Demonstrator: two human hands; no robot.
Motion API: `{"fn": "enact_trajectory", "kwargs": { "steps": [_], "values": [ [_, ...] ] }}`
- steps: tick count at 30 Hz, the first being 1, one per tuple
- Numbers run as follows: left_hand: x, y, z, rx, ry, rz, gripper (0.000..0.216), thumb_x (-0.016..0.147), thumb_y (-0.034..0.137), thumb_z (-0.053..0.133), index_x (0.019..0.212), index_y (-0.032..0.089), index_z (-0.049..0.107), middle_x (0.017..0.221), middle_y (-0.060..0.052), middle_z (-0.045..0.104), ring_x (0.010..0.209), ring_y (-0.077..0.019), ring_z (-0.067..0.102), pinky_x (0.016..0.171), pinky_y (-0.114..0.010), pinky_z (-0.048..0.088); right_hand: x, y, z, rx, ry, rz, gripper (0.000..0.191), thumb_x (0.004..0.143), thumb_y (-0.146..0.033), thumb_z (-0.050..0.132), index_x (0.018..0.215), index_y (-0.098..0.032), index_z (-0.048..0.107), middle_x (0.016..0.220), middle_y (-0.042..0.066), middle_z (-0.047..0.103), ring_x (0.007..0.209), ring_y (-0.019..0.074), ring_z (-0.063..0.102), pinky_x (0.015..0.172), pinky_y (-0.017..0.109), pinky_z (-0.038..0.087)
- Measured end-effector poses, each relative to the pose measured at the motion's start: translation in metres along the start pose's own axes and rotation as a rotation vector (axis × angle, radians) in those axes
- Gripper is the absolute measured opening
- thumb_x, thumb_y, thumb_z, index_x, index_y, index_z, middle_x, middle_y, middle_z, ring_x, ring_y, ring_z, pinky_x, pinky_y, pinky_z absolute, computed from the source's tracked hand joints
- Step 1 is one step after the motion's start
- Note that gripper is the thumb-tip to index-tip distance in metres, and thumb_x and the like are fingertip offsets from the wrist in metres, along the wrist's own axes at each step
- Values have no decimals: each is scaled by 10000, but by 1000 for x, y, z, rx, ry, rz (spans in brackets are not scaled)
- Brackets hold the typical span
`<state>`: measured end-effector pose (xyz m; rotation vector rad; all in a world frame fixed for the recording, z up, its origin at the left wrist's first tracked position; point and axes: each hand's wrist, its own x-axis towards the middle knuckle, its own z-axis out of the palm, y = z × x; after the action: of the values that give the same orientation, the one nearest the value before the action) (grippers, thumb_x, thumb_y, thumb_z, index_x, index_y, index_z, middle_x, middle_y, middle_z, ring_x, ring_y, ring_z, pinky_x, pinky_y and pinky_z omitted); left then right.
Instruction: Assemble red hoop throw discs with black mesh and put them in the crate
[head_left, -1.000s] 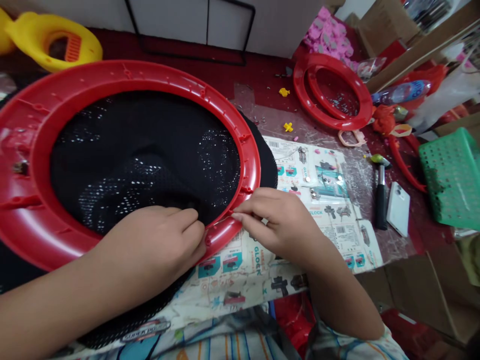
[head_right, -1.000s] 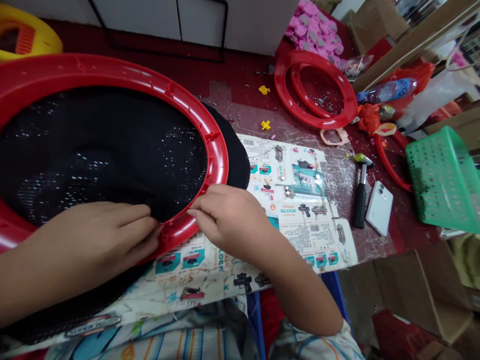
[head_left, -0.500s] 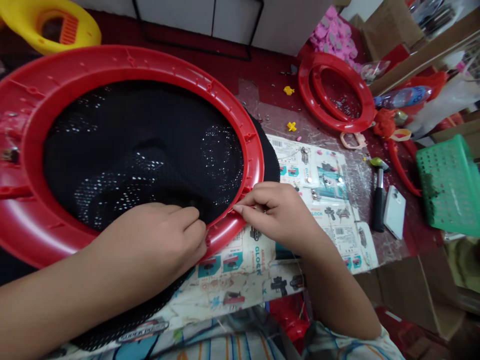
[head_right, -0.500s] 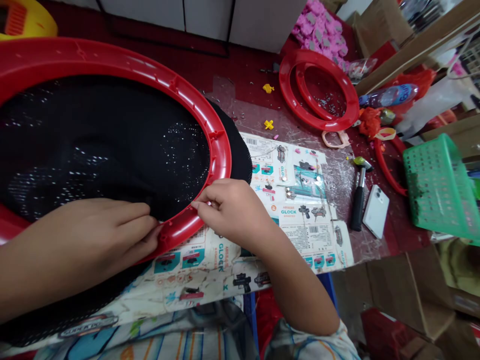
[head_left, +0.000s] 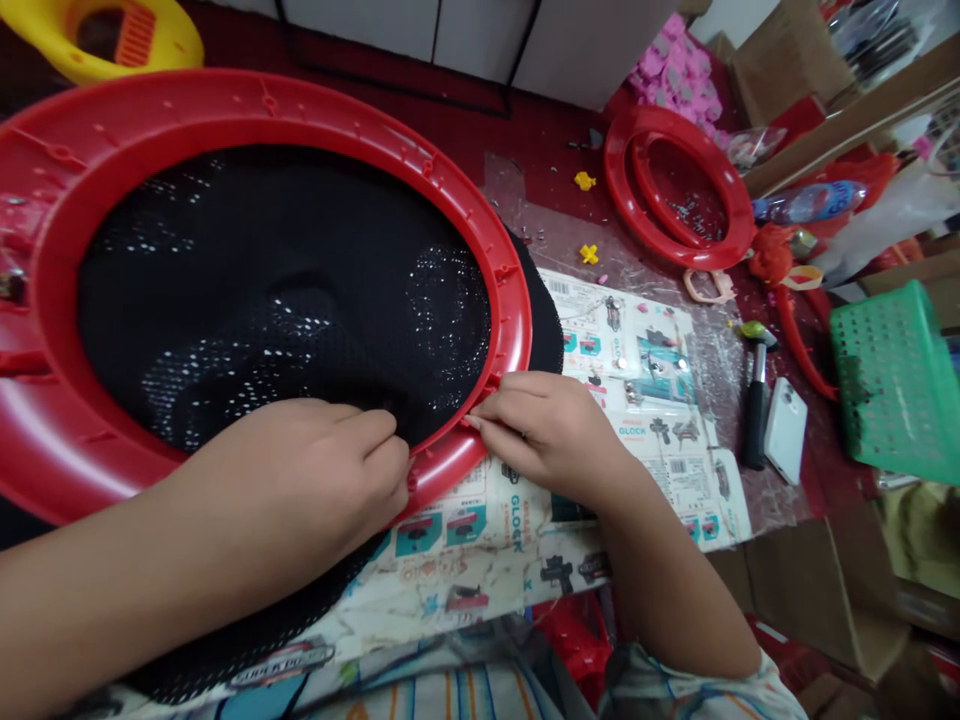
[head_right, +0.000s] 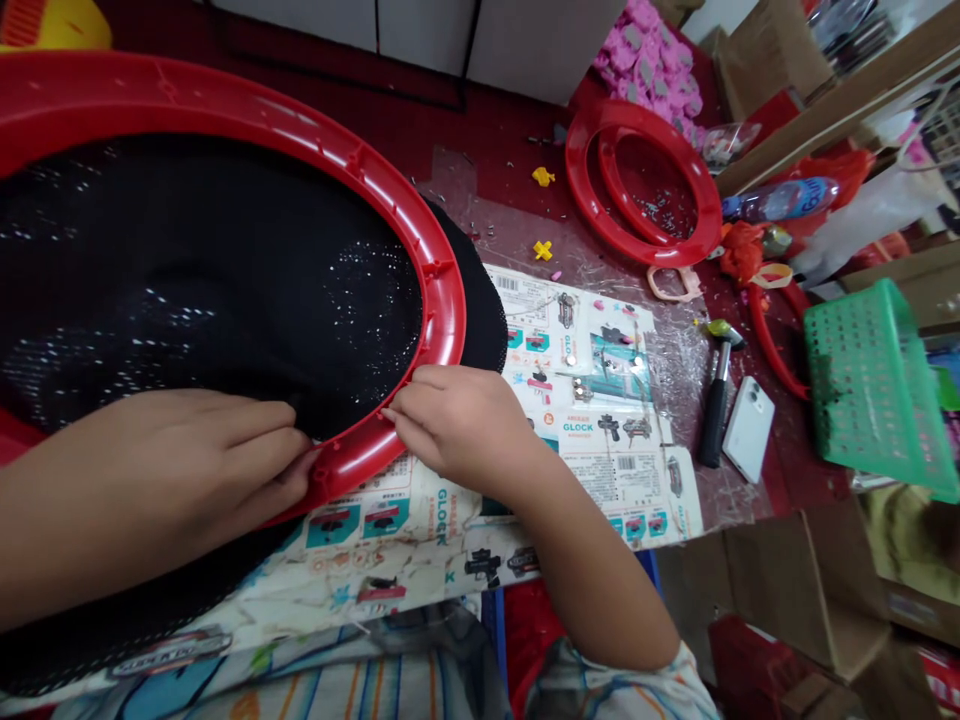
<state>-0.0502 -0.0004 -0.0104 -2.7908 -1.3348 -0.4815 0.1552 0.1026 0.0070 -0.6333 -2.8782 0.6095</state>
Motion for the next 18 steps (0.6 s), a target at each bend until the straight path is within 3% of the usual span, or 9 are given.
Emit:
{"fn": "enact_trajectory", "kwargs": {
  "steps": [4, 8, 13, 18],
  "values": [
    [-6, 0, 2, 49, -115, -28, 284, 836, 48, 408, 619, 213, 488, 605, -8, 474, 536, -196, 459, 529, -341, 366, 2, -3, -1, 94, -38, 87, 264, 912, -233, 496, 781, -141, 706, 685, 20, 636, 659, 117, 568, 622, 241, 422],
    [-9, 2, -1, -8, -149, -109, 293, 872, 130, 405, 604, 226, 470, 601, -6, 464, 535, -201, 443, 551, -364, 347, 4, -9, -3, 159, -84, 187, 241, 895, -219, 514, 788, -147, 717, 732, 28, 681, 687, 119, 590, 644, 244, 422],
    [-6, 17, -7, -68, -55, -272, 330, 909, 301, 370, 743, 199, 636, 644, -48, 555, 582, -245, 531, 563, -415, 407, 5, -16, 1, 213, -105, 232, 204, 868, -185, 546, 797, -146, 734, 727, 19, 690, 677, 113, 594, 638, 234, 416],
    [-3, 23, -2, -4, -60, -143, 311, 814, 68, 358, 760, 142, 655, 684, -95, 616, 570, -263, 594, 462, -376, 409, 4, -27, 3, 233, -116, 280, 165, 842, -150, 579, 813, -140, 741, 751, 22, 708, 687, 113, 605, 630, 227, 415]
  ]
}}
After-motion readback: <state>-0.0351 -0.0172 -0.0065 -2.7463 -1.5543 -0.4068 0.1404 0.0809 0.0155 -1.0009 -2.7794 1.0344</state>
